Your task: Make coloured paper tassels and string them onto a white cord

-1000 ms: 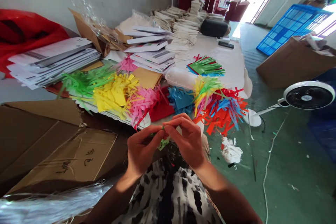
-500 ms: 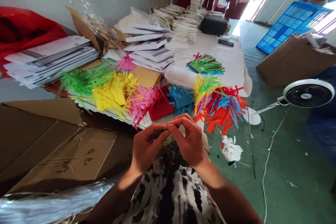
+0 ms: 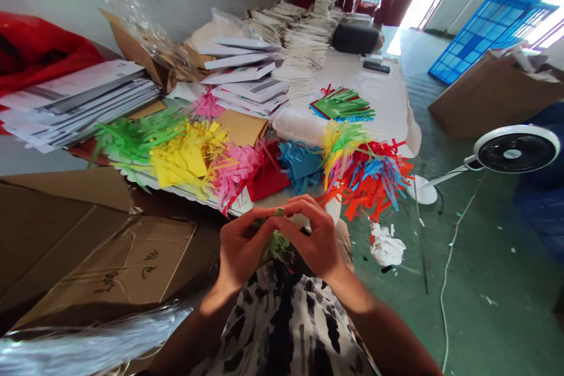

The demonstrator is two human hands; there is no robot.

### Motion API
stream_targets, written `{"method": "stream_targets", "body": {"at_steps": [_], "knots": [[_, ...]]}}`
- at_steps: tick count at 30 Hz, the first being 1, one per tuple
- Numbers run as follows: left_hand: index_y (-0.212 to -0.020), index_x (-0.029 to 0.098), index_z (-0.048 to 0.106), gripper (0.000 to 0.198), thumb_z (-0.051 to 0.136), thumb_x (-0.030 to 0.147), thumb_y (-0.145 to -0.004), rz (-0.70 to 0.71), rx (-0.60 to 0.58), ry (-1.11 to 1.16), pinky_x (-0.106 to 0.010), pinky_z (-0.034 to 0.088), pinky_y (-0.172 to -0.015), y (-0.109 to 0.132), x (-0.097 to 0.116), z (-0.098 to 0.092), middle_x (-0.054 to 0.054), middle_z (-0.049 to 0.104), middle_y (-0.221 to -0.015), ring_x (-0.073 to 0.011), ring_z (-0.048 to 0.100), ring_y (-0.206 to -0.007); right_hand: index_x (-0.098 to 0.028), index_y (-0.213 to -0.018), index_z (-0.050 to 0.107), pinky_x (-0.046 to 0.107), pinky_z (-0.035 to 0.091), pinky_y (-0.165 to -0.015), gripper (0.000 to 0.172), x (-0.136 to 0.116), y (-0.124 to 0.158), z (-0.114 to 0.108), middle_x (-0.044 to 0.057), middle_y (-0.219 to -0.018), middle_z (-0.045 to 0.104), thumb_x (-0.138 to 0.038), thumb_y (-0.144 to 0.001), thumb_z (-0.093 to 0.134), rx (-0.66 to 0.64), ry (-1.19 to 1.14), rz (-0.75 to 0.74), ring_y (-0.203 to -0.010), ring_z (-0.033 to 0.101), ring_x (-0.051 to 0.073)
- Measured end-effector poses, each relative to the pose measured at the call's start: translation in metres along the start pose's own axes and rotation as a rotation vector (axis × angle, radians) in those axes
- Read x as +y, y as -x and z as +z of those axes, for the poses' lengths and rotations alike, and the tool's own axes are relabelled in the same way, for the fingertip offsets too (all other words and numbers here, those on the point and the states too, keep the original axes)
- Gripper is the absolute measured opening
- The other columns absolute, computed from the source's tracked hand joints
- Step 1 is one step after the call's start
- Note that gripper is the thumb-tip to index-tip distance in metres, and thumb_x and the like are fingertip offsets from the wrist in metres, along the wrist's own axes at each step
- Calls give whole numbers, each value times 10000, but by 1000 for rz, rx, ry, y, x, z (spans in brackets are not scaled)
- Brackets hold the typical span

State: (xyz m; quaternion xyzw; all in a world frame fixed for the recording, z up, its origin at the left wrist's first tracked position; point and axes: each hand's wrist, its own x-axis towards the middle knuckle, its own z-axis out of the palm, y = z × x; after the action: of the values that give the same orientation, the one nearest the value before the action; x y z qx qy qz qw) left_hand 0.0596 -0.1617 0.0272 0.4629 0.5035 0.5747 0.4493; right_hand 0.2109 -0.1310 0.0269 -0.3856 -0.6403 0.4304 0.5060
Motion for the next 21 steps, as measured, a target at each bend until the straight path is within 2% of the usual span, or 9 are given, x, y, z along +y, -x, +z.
{"method": "stream_targets", "body": {"at_steps": [3,6,8,10,13,16,21], "knots": [[-940,197,831,204,755,386,-937,30,-19,-84,-223,508,-649,0,-2,-2,-22,793,-845,-154,702,-743,-274,-1115,752,338,529,-871,157,-2,0,-7,37,-1030,684,-341,-974,739,-5,9,2,-952,645,183],[-971,195,809,195,733,374,-950,64,-119,-193,-234,497,-654,0,-3,-5,-19,781,-853,-147,679,-720,-260,-955,749,314,499,-803,63,-3,0,-12,16,-904,673,-293,-992,712,62,28,-14,-872,624,168],[-1080,200,788,217,702,364,-967,92,-209,-241,-257,519,-731,0,-5,-7,-31,790,-946,-166,698,-803,-244,-853,732,314,479,-781,128,-4,0,-13,6,-828,654,-270,-978,727,53,72,-16,-837,610,166],[-1138,206,764,229,671,351,-988,124,-251,-271,-277,521,-808,0,-8,-9,-37,787,-1018,-182,703,-895,-235,-828,726,315,466,-764,144,-4,1,-13,-1,-796,645,-263,-968,736,0,90,5,-801,599,162],[-1017,210,759,186,626,341,-1025,176,-254,-307,-279,486,-808,0,-15,-9,-19,755,-938,-171,666,-875,-225,-831,705,306,456,-734,157,-4,3,-13,-8,-793,635,-278,-978,716,-55,46,59,-769,587,152],[-900,204,724,242,589,337,-1052,214,-283,-323,-285,456,-801,3,-20,-7,-15,700,-874,-171,623,-863,-223,-847,668,298,454,-739,170,-6,7,-13,-8,-815,610,-289,-1004,673,35,24,61,-790,568,151],[-849,203,663,301,532,345,-1080,254,-321,-336,-306,415,-835,8,-17,-5,-18,666,-877,-179,597,-902,-218,-854,659,295,458,-749,174,-15,15,-11,2,-836,591,-283,-1015,651,161,-3,14,-803,554,151]]}}
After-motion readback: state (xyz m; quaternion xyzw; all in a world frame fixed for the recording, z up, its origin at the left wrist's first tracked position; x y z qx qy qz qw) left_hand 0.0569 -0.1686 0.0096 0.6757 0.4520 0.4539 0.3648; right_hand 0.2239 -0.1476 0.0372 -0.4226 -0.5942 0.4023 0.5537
